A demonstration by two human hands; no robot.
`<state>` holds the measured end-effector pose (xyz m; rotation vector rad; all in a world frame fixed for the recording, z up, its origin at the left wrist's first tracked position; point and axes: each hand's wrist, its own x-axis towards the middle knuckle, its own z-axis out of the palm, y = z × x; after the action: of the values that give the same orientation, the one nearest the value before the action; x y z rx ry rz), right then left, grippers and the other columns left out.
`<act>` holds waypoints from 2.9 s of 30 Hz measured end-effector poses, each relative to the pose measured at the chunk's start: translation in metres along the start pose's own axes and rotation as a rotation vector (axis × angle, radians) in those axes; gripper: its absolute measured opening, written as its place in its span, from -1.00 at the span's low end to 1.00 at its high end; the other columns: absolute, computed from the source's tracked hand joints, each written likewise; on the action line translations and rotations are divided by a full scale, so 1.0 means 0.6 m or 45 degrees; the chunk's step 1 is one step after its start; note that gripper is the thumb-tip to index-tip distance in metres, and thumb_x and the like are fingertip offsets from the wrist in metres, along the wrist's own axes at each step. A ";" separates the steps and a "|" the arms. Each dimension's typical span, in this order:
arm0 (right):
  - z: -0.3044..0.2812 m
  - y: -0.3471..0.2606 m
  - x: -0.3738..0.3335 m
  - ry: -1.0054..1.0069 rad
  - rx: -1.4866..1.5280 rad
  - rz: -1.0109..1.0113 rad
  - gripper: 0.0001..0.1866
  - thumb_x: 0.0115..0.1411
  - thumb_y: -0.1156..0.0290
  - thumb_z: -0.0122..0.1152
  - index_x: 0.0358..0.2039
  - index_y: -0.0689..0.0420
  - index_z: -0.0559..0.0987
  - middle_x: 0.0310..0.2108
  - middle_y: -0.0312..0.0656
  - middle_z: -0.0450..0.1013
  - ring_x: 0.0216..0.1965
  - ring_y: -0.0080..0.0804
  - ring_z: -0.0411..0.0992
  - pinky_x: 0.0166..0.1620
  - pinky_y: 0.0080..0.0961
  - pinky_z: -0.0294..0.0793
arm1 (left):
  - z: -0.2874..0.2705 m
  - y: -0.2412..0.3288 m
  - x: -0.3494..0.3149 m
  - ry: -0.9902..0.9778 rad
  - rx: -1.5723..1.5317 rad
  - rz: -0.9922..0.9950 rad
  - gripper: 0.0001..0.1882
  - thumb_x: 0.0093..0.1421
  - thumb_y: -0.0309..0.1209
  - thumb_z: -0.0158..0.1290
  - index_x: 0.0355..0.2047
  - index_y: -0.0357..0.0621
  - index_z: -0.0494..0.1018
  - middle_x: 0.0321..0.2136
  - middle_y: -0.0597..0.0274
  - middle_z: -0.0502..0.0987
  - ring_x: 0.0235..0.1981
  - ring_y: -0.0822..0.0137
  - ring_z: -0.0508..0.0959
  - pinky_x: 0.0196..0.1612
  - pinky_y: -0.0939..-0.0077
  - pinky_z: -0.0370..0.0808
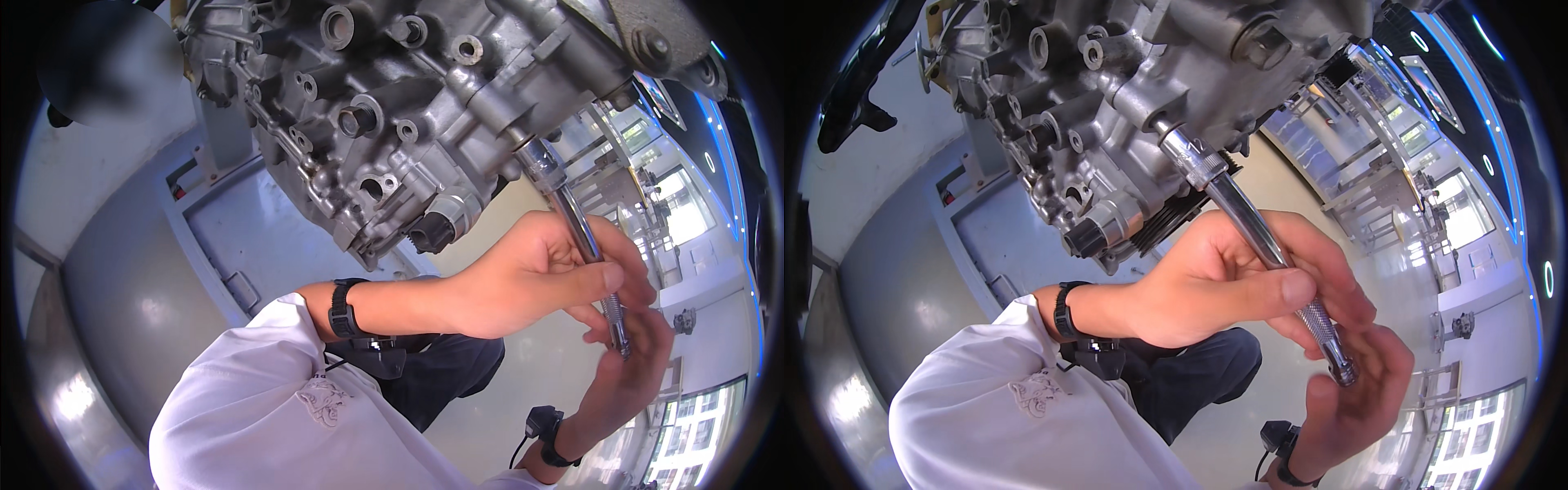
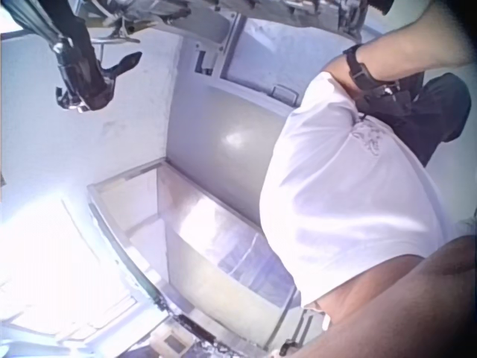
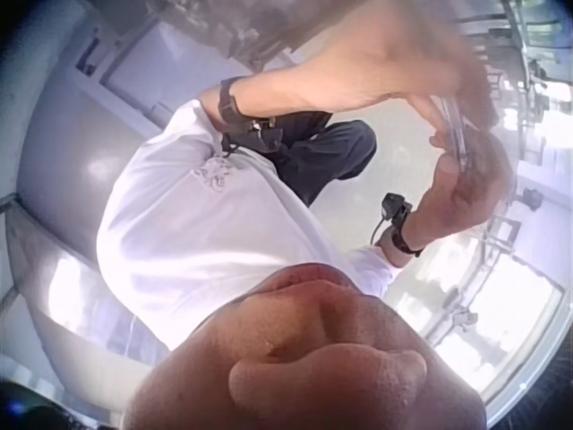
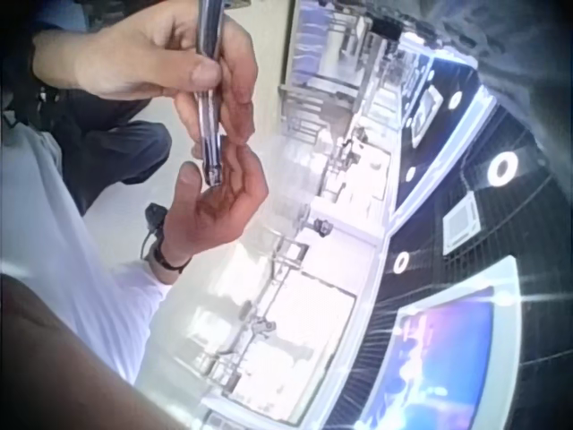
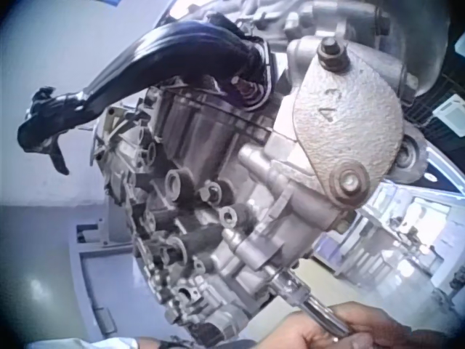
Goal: Removing bolts from a car engine using a socket wrench.
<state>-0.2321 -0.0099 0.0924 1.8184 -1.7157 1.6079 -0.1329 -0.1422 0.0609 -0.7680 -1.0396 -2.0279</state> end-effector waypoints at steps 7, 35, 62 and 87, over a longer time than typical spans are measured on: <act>-0.002 0.014 -0.004 0.141 -0.385 -0.139 -0.61 0.10 0.26 0.13 -0.24 0.33 0.33 -0.49 -0.06 0.40 -0.47 -0.43 0.37 -0.41 -0.63 0.34 | -0.002 -0.006 -0.001 0.022 0.274 0.047 -0.76 0.26 -0.46 -0.22 -0.13 -0.36 0.29 -0.21 -0.02 0.46 -0.16 0.24 0.50 -0.22 0.44 0.55; -0.017 0.025 0.003 0.167 -0.717 -0.533 -0.42 0.16 -0.05 -0.06 -0.30 0.37 0.41 -0.62 -0.07 0.39 -0.67 -0.47 0.33 -0.49 -0.60 0.29 | -0.004 0.002 0.002 -0.102 0.143 0.031 -0.62 0.25 -0.49 -0.22 0.06 -0.37 0.11 -0.11 -0.12 0.41 -0.03 0.12 0.42 -0.08 0.44 0.42; -0.017 0.012 0.001 -0.197 -0.146 0.088 -0.57 0.17 0.14 0.00 -0.32 0.36 0.41 -0.54 -0.06 0.42 -0.59 -0.48 0.37 -0.51 -0.64 0.30 | -0.013 -0.003 0.006 -0.137 -0.094 0.158 -0.54 0.17 -0.66 -0.20 0.10 -0.35 0.04 -0.08 -0.18 0.38 0.02 0.13 0.38 0.03 0.33 0.34; -0.014 0.036 -0.013 0.094 -0.483 -0.551 -0.64 0.06 0.25 0.21 -0.31 0.30 0.39 -0.33 -0.03 0.37 -0.44 -0.41 0.35 -0.42 -0.58 0.33 | -0.024 -0.019 0.001 -0.190 0.187 0.205 -0.65 0.13 -0.67 -0.12 -0.04 -0.46 0.24 -0.17 -0.17 0.44 -0.13 0.14 0.48 -0.07 0.34 0.41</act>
<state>-0.2524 -0.0061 0.0788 1.7555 -1.3560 1.0803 -0.1447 -0.1500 0.0493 -0.9053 -1.1577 -1.7593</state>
